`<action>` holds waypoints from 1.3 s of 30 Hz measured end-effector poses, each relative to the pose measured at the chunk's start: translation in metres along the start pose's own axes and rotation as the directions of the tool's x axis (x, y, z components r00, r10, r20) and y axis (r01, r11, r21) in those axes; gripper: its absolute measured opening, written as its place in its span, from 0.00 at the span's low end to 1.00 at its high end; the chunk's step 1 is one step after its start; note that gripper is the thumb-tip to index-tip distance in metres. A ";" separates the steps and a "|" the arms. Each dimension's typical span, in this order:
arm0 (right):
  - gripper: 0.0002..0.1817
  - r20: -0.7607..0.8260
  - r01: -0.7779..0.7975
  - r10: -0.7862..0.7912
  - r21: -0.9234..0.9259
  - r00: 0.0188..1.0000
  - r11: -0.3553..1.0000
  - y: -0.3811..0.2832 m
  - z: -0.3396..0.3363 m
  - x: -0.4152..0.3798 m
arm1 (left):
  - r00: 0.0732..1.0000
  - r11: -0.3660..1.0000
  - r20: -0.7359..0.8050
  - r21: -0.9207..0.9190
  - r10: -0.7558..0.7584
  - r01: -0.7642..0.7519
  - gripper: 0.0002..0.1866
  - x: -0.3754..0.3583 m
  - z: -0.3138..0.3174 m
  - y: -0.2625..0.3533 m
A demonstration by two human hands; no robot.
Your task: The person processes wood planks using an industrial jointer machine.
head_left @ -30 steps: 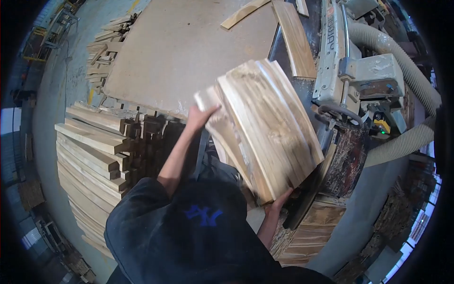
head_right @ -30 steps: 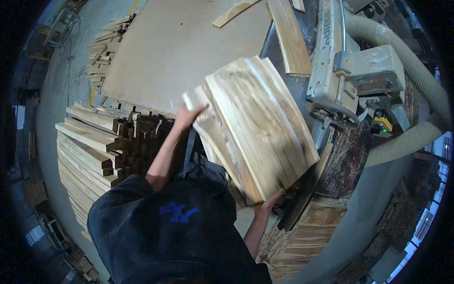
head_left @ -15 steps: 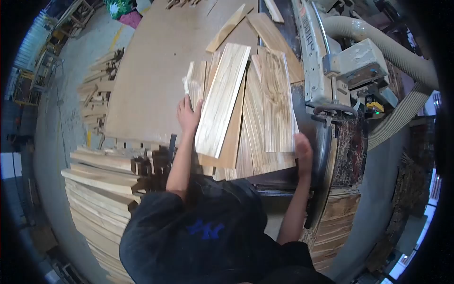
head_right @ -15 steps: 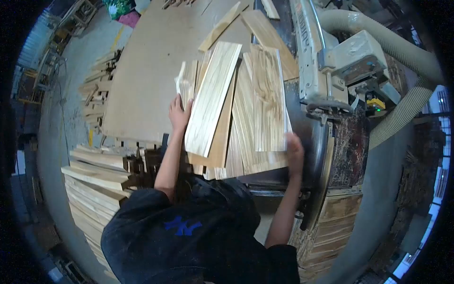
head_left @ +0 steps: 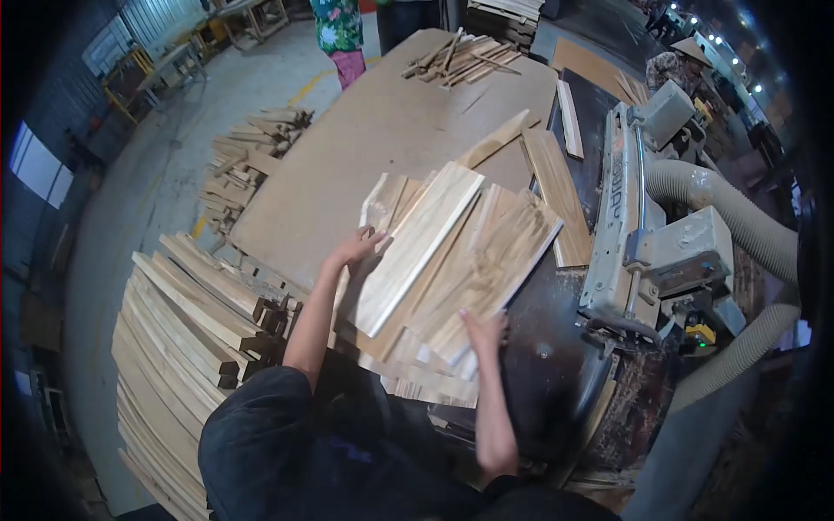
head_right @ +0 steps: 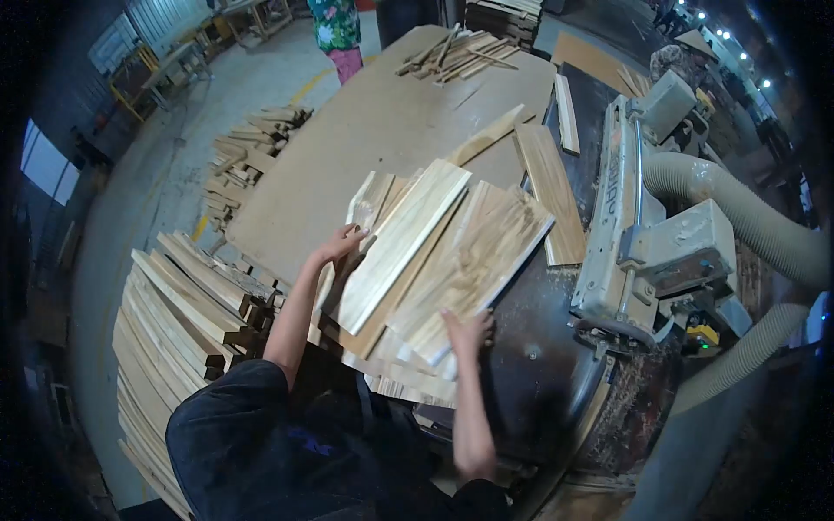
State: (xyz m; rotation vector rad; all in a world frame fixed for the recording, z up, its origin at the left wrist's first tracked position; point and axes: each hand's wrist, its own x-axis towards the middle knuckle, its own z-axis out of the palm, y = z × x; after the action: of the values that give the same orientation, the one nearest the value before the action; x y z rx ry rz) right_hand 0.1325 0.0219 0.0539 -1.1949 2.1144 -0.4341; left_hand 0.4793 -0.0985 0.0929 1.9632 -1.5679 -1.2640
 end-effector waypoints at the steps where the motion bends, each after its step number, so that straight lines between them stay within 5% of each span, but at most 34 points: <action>1: 0.69 0.067 0.005 -0.007 0.038 0.998 0.999 -0.022 0.012 -0.009 | 0.994 1.000 -0.112 0.025 0.017 -0.015 0.50 0.013 -0.003 -0.007; 4: 0.69 0.022 0.087 -0.086 -0.065 0.996 0.994 -0.063 0.073 -0.017 | 0.925 0.926 -0.356 0.378 0.131 0.015 0.50 0.016 0.014 -0.011; 6: 0.67 0.071 0.115 -0.109 -0.082 0.991 0.990 -0.089 0.072 -0.021 | 0.824 0.916 -0.555 0.380 0.112 0.132 0.52 -0.003 0.035 -0.009; 9: 0.60 0.102 0.209 -0.203 -0.053 0.974 0.976 -0.089 0.051 -0.025 | 0.748 0.938 -0.651 0.326 0.130 0.120 0.51 -0.005 0.039 -0.021; 12: 0.51 0.147 0.376 -0.377 0.038 0.914 0.926 -0.052 0.030 -0.016 | 0.736 0.930 -0.654 0.355 0.178 0.090 0.48 -0.002 0.041 -0.040; 14: 0.39 0.174 0.461 -0.468 0.079 0.867 0.884 -0.018 0.007 0.003 | 0.891 0.993 -0.454 0.096 -0.018 0.069 0.44 -0.005 0.013 -0.032; 16: 0.37 0.099 0.314 -0.312 -0.004 0.945 0.949 -0.005 -0.021 0.022 | 0.896 0.878 -0.429 0.380 -0.112 0.292 0.42 -0.006 -0.006 -0.002; 17: 0.34 -0.072 0.322 -0.324 -0.036 0.943 0.946 0.011 -0.020 0.045 | 0.906 0.881 -0.413 0.388 -0.098 0.271 0.42 0.014 -0.005 0.006; 19: 0.26 -0.349 0.304 -0.358 -0.201 0.866 0.931 0.029 -0.028 0.070 | 0.716 0.926 -0.643 0.376 0.274 -0.017 0.38 0.066 -0.001 0.029; 21: 0.26 -0.427 0.279 -0.379 -0.278 0.821 0.919 0.032 -0.031 0.085 | 0.766 0.909 -0.494 0.162 0.411 -0.383 0.33 0.127 0.008 0.084; 22: 0.25 -0.484 0.266 -0.405 -0.332 0.776 0.905 0.032 -0.028 0.092 | 0.748 0.855 -0.416 0.208 0.517 -0.475 0.29 0.166 0.017 0.109; 26: 0.24 -0.483 0.166 -0.376 -0.421 0.791 0.892 0.022 -0.023 0.090 | 0.862 0.848 -0.185 0.364 0.472 -0.386 0.35 0.294 0.061 0.192; 28: 0.23 -0.502 0.123 -0.335 -0.408 0.797 0.904 0.017 -0.026 0.090 | 0.939 0.671 0.041 0.689 0.340 -0.273 0.50 0.334 0.081 0.216; 30: 0.23 -0.482 0.159 -0.346 -0.388 0.805 0.908 0.010 -0.029 0.088 | 0.936 0.706 0.228 0.615 0.269 -0.353 0.62 0.364 0.087 0.231; 32: 0.23 -0.501 0.145 -0.334 -0.378 0.798 0.914 0.009 -0.030 0.090 | 0.887 0.711 0.189 0.539 0.420 -0.451 0.58 0.412 0.099 0.216; 34: 0.23 -0.479 0.131 -0.315 -0.379 0.819 0.916 0.009 -0.031 0.093 | 0.873 0.802 -0.056 0.428 0.484 -0.416 0.54 0.404 0.085 0.250; 36: 0.23 -0.512 0.102 -0.305 -0.385 0.803 0.917 0.014 -0.028 0.098 | 0.912 0.912 0.004 -0.022 0.410 -0.410 0.49 0.432 0.076 0.274; 39: 0.22 -0.487 0.128 -0.286 -0.332 0.825 0.935 0.006 -0.037 0.095 | 0.874 0.824 -0.129 -0.294 0.468 -0.485 0.36 0.464 0.092 0.336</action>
State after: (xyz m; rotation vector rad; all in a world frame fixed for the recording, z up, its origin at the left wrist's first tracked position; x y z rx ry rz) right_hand 0.0686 -0.0570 0.0410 -1.6340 2.5916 -0.6328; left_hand 0.2015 -0.6077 0.0818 1.2824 -1.5781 -1.1506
